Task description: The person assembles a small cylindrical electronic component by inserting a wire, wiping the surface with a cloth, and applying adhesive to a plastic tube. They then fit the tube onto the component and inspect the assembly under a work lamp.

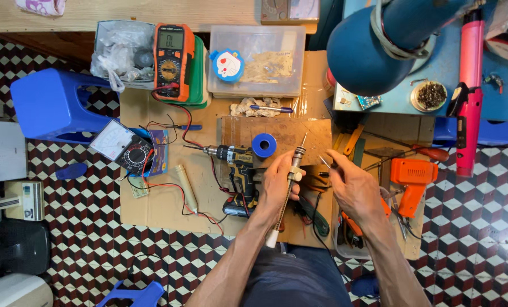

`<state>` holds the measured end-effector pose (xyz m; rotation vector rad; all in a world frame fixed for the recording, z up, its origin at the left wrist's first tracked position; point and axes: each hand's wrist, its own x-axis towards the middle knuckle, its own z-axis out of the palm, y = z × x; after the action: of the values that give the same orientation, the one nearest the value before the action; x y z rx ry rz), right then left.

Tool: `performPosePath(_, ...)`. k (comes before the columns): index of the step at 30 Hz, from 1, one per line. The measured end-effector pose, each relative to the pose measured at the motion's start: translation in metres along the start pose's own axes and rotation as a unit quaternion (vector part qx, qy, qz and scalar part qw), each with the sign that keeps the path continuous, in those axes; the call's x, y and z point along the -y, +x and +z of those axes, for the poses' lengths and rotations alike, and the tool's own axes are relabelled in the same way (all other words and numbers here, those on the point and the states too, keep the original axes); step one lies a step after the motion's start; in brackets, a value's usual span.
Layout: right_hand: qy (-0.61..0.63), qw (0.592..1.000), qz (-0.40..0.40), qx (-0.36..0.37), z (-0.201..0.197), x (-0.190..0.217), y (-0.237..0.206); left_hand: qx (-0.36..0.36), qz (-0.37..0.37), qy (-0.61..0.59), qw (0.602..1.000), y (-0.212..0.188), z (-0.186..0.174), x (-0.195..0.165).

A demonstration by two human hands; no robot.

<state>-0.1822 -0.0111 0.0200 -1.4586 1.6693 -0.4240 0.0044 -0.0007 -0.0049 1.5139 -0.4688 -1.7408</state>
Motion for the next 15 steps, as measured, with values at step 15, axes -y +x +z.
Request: performPosePath(15, 0.548, 0.826, 0.043, -0.123, 0.032, 0.014, -0.008, 0.083, -0.074, -0.052, 0.992, 0.018, -0.015, -0.016)
